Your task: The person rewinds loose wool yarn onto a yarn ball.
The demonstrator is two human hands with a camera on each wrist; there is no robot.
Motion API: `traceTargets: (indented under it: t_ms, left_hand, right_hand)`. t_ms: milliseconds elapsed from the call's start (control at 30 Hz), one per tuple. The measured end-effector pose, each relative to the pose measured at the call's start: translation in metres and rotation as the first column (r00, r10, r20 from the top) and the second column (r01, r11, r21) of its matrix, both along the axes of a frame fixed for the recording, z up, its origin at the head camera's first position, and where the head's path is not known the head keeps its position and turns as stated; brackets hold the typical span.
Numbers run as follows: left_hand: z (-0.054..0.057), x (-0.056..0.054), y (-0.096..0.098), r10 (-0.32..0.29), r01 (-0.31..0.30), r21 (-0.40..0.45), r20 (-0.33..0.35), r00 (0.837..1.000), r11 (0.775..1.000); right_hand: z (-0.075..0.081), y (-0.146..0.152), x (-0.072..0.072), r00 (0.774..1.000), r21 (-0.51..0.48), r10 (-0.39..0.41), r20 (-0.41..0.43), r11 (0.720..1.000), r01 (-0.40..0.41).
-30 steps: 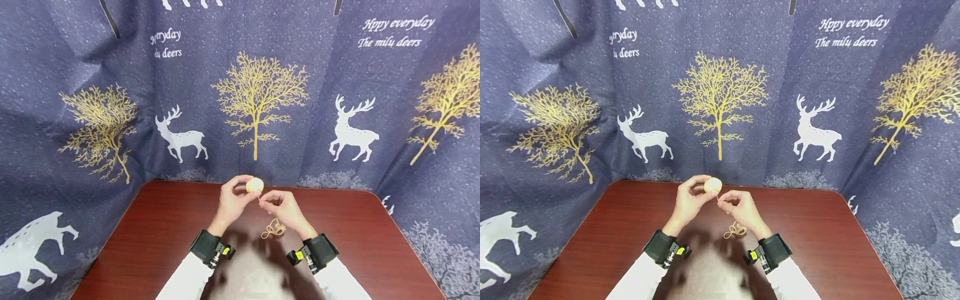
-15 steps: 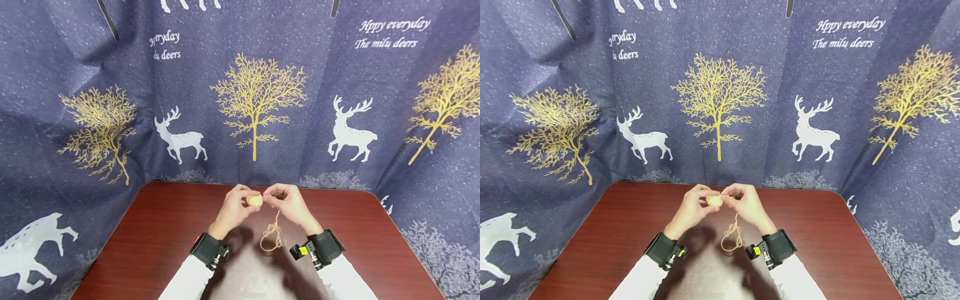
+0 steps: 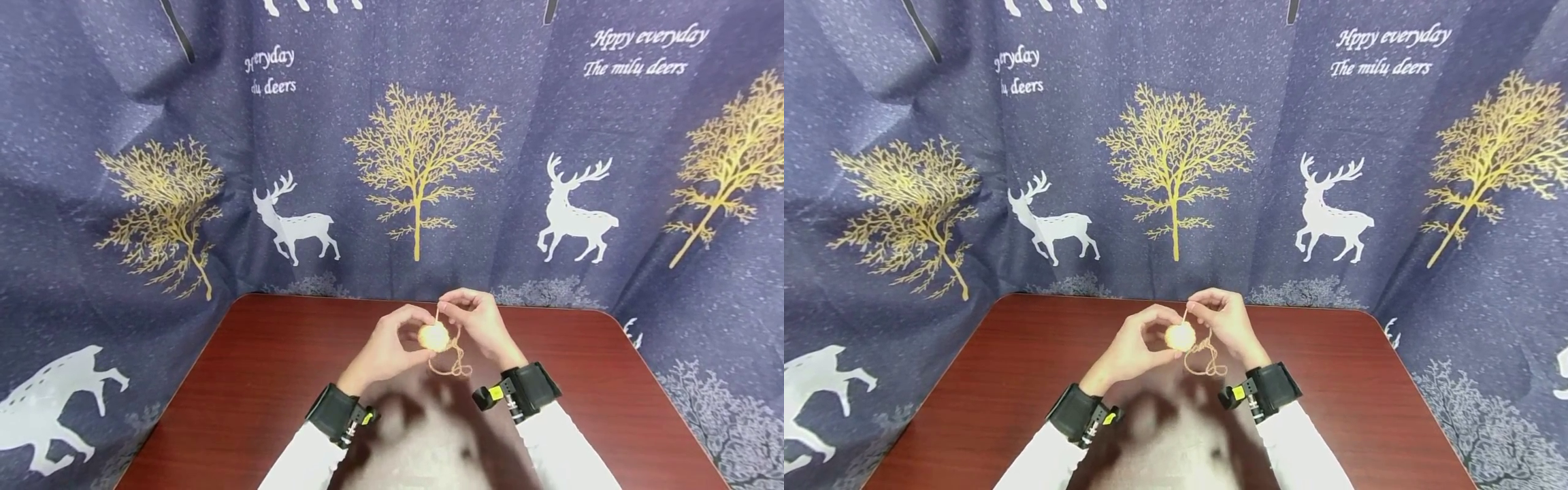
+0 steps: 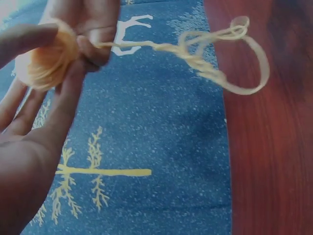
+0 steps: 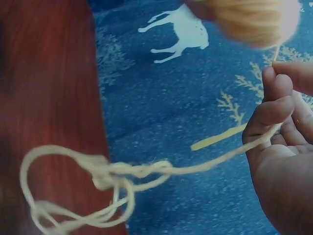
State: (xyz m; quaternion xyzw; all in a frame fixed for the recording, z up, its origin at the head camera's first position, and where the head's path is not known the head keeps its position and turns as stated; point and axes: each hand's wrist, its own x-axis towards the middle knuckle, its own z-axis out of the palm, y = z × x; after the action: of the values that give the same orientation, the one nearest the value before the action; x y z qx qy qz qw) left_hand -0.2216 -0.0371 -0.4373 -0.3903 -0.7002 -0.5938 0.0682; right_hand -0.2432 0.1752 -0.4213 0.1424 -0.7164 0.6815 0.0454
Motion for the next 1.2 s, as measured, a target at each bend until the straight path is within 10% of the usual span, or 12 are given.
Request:
traceTargets:
  t_ms: [400,600,767,1000,1200]
  left_hand:
    - [0.012,-0.007,0.008,0.213,-0.197,0.289,-0.026,0.977,0.937]
    - [-0.002,-0.017,0.003,0.376,-0.345,0.194,-0.154,0.914,0.918]
    - [-0.011,-0.018,0.002,0.363,-0.377,-0.035,-0.205,0.909,0.925]
    - [-0.015,-0.013,0.001,0.173,-0.197,-0.290,-0.105,0.979,0.937]
    - [-0.011,-0.006,0.000,-0.037,0.057,-0.192,0.105,0.994,0.980]
  right_hand:
    - [-0.022,-0.010,0.016,0.998,0.089,0.025,0.053,0.996,-0.030]
    - [-0.015,-0.008,0.024,0.994,0.236,0.072,-0.080,0.970,-0.051]
    - [-0.001,-0.003,0.025,0.989,0.229,0.093,-0.116,0.971,-0.065]
    - [0.012,0.002,0.020,0.997,0.141,0.063,-0.046,0.988,-0.056]
    - [0.010,0.004,0.008,0.997,-0.101,0.067,0.027,0.993,-0.064]
